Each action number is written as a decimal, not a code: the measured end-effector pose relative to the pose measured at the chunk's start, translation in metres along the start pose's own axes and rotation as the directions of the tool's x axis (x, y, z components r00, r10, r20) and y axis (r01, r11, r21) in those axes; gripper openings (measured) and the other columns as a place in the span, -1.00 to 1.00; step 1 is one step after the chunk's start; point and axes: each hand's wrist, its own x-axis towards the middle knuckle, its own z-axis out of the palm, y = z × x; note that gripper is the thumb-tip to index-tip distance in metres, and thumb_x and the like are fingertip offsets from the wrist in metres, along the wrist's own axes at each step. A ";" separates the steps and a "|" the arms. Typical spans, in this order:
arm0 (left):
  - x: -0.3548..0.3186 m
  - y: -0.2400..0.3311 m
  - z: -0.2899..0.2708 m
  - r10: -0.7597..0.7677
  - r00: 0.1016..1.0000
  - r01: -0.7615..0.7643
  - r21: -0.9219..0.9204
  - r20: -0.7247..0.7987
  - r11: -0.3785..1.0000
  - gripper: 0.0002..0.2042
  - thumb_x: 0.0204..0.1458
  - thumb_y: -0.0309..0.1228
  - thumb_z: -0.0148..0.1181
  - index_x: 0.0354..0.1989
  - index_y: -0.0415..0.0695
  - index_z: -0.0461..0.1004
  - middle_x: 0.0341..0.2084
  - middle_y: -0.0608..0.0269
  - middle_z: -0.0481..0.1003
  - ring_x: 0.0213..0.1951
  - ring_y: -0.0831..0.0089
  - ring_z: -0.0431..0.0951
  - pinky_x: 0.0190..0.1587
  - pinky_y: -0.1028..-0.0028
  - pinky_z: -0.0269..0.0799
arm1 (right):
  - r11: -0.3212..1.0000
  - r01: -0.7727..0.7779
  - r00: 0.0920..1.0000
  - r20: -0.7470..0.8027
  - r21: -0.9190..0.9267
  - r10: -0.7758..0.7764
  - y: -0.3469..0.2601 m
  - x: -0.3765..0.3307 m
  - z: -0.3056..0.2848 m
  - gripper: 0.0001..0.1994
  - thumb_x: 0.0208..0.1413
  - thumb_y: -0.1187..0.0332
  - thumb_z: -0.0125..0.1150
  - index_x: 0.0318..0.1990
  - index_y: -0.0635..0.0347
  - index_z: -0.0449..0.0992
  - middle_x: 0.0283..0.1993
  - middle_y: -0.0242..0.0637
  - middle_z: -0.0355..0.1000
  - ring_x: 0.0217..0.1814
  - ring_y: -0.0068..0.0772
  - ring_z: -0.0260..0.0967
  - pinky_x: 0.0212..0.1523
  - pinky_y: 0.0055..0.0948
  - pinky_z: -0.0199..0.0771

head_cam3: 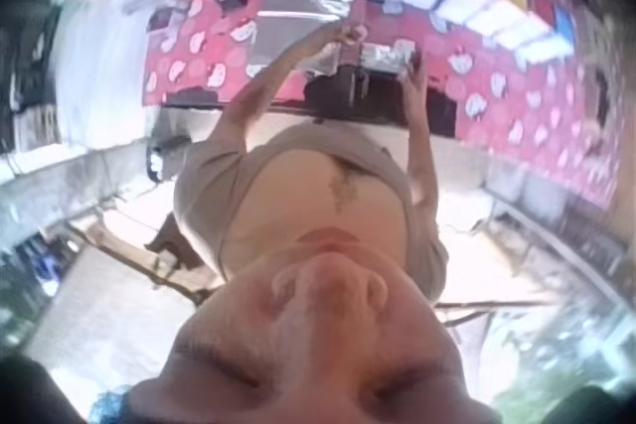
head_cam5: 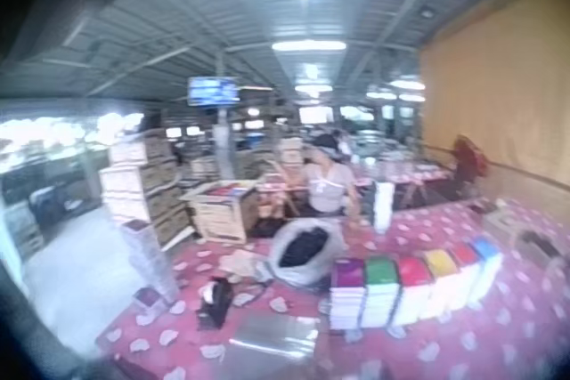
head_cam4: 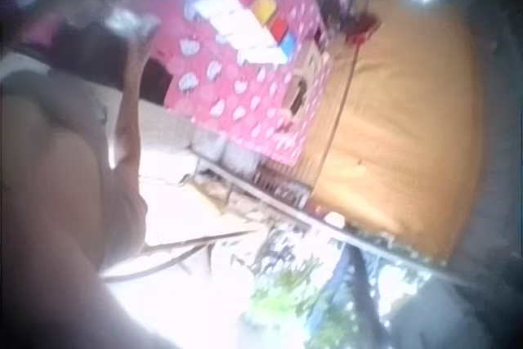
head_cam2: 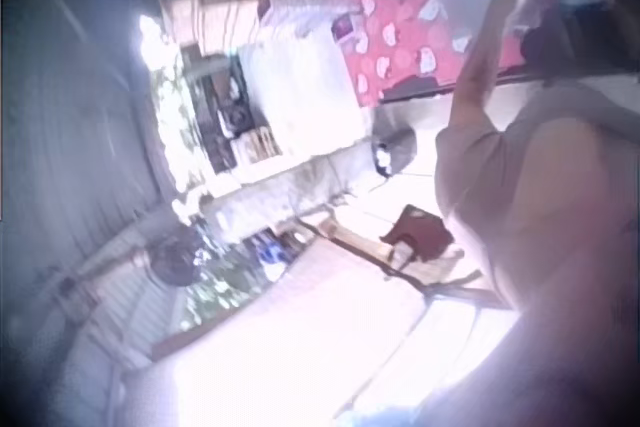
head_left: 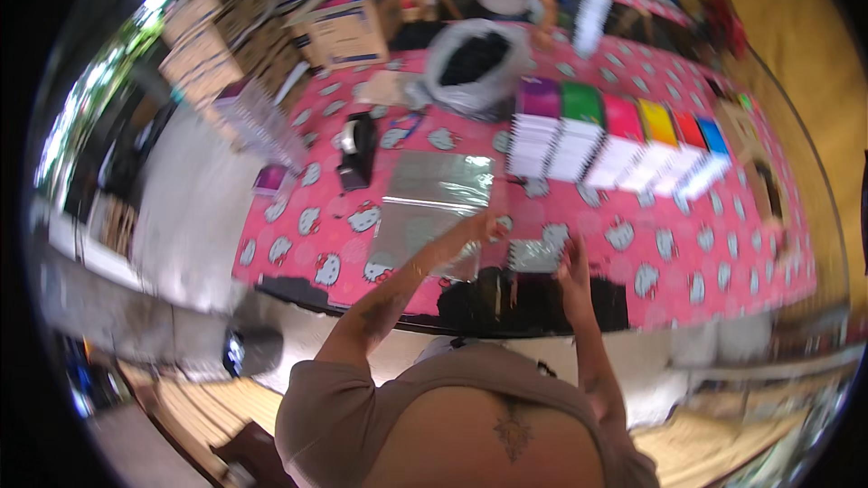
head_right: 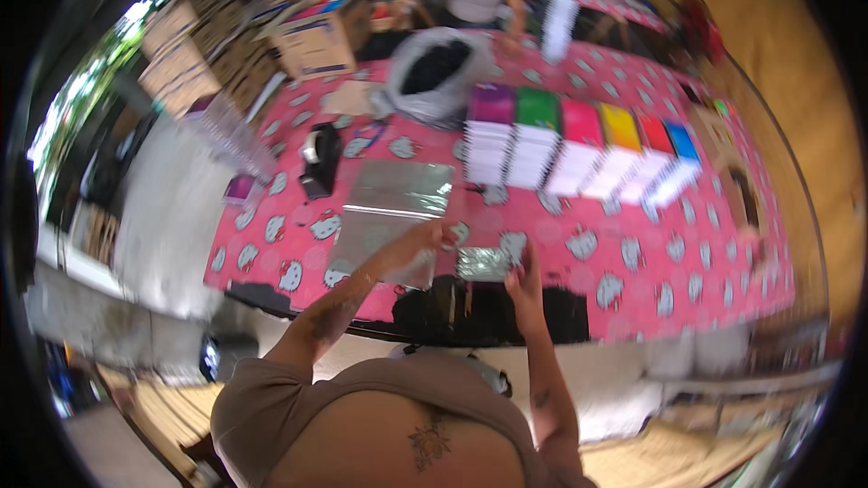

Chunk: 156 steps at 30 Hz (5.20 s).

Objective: The person collects stacks of small colorful books from a table and places them into clear plastic bags, sealing each bag with adhesive tape.

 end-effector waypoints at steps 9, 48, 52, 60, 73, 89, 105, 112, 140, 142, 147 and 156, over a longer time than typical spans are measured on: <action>-0.120 -0.009 0.060 0.668 0.387 -0.022 0.718 -0.635 0.695 -0.29 -0.21 -0.29 0.59 0.14 -0.16 0.34 -0.10 0.07 0.45 -0.02 0.29 0.50 0.03 0.32 0.42 | 0.973 0.053 0.918 0.395 -0.227 0.042 0.005 0.028 0.058 -0.14 0.24 0.26 0.23 0.53 0.13 -0.24 0.54 -0.13 -0.11 0.50 -0.21 -0.01 0.30 -0.27 0.23; 0.281 0.174 0.229 0.885 0.373 -0.383 0.915 0.279 -0.128 -0.53 0.05 -0.38 0.28 0.15 -0.25 0.41 0.16 -0.10 0.37 0.18 -0.06 0.37 0.24 0.09 0.29 | -0.099 -0.084 0.825 -0.014 -0.992 -0.564 -0.170 0.252 -0.301 -0.19 -0.04 0.44 0.28 0.44 0.00 0.11 0.49 -0.09 0.05 0.52 0.03 -0.01 0.40 0.16 0.04; 0.398 0.194 0.251 0.862 0.461 -0.034 0.974 0.213 -0.222 -0.53 0.07 -0.41 0.22 0.19 -0.24 0.38 0.11 -0.11 0.42 0.17 -0.05 0.40 0.21 0.10 0.34 | -0.230 0.112 0.803 0.224 -0.967 -0.553 -0.198 0.256 -0.346 -0.47 -0.01 0.51 0.23 0.20 0.04 0.41 0.03 -0.22 0.43 0.12 -0.08 0.37 0.17 0.00 0.27; 0.382 0.236 0.276 0.860 0.416 -0.081 0.954 0.294 -0.288 -0.74 -0.03 -0.58 0.14 -0.11 -0.20 0.53 -0.38 0.03 0.55 -0.33 0.13 0.60 -0.30 0.15 0.54 | 0.701 0.290 0.850 -0.161 -0.652 -0.501 -0.180 0.136 -0.419 -0.70 -0.07 0.77 0.13 -0.18 0.25 0.53 -0.13 -0.14 0.48 -0.06 -0.20 0.47 -0.03 -0.28 0.46; 0.313 0.054 0.305 0.399 0.878 0.166 0.951 -0.263 0.261 -0.61 0.13 -0.10 0.18 -0.08 -0.18 0.57 -0.35 -0.05 0.59 -0.32 -0.02 0.62 -0.23 0.09 0.52 | 0.611 0.050 0.890 0.313 -0.790 0.331 -0.070 0.152 -0.349 -0.72 0.01 0.57 0.07 -0.10 0.19 0.56 0.07 -0.10 0.49 0.18 -0.02 0.36 0.02 -0.12 0.43; 0.241 0.156 0.117 0.770 0.540 0.579 0.814 -0.340 -0.046 -0.22 -0.12 -0.41 0.27 0.37 -0.25 0.15 0.34 -0.06 0.21 0.39 -0.02 0.15 0.39 -0.09 -0.01 | 0.011 0.744 0.600 0.661 -0.668 -0.450 -0.138 0.270 -0.134 -0.31 -0.02 0.29 0.35 0.32 0.12 0.29 0.36 -0.06 0.19 0.37 -0.06 0.18 0.32 -0.03 0.14; 0.256 0.137 0.115 0.851 0.421 0.591 0.807 -0.315 0.006 -0.25 -0.08 -0.41 0.22 0.36 -0.32 0.13 0.33 -0.10 0.18 0.41 -0.08 0.08 0.39 -0.11 -0.03 | -0.097 0.617 0.387 0.409 -0.781 -0.827 -0.378 0.270 -0.157 -0.47 -0.02 0.27 0.35 0.18 0.10 0.49 0.38 -0.05 0.17 0.30 0.05 0.12 0.16 0.00 0.21; 0.258 0.139 0.118 0.832 0.419 0.612 0.790 -0.364 0.038 -0.24 -0.08 -0.39 0.23 0.36 -0.32 0.12 0.34 -0.08 0.17 0.41 -0.07 0.07 0.40 -0.11 -0.04 | -0.066 0.602 0.418 0.385 -0.796 -0.823 -0.390 0.273 -0.147 -0.42 -0.02 0.19 0.39 0.21 0.09 0.49 0.47 -0.12 0.10 0.30 0.10 0.12 0.18 0.00 0.18; 0.262 0.137 0.117 0.794 0.428 0.655 0.753 -0.431 0.055 -0.21 -0.06 -0.31 0.25 0.37 -0.33 0.10 0.35 -0.10 0.15 0.43 -0.06 0.03 0.42 -0.13 -0.10 | 0.292 0.922 0.385 0.677 -0.254 -0.628 -0.361 0.278 -0.070 -0.38 0.05 -0.03 0.30 0.22 0.08 0.47 0.43 0.06 0.16 0.35 0.19 0.22 0.27 0.17 0.18; 0.262 0.136 0.116 0.850 0.401 0.605 0.795 -0.340 0.033 -0.23 -0.05 -0.31 0.24 0.37 -0.33 0.10 0.35 -0.10 0.15 0.43 -0.06 0.03 0.41 -0.14 -0.08 | 0.205 0.855 0.518 0.795 -0.476 -0.316 -0.302 0.260 -0.076 -0.38 0.06 0.04 0.30 0.26 0.08 0.40 0.33 -0.08 0.30 0.27 0.07 0.33 0.23 0.11 0.27; 0.260 0.135 0.115 0.831 0.419 0.624 0.781 -0.366 0.030 -0.24 -0.04 -0.32 0.21 0.36 -0.33 0.10 0.34 -0.11 0.15 0.41 -0.08 0.04 0.39 -0.15 -0.06 | -0.066 0.692 0.668 0.672 -0.719 -0.321 -0.165 0.258 -0.115 -0.49 0.03 0.22 0.26 0.15 0.22 0.44 0.16 -0.07 0.40 0.16 -0.03 0.41 0.11 -0.01 0.38; 0.259 0.136 0.117 0.845 0.414 0.632 0.775 -0.338 0.000 -0.23 -0.09 -0.36 0.21 0.36 -0.33 0.09 0.34 -0.11 0.14 0.42 -0.08 0.03 0.41 -0.10 -0.07 | -0.136 0.665 0.551 0.605 -0.734 -0.575 -0.147 0.273 -0.122 -0.71 0.02 0.39 0.14 -0.07 0.14 0.57 -0.18 -0.28 0.39 -0.12 -0.21 0.43 -0.13 -0.23 0.39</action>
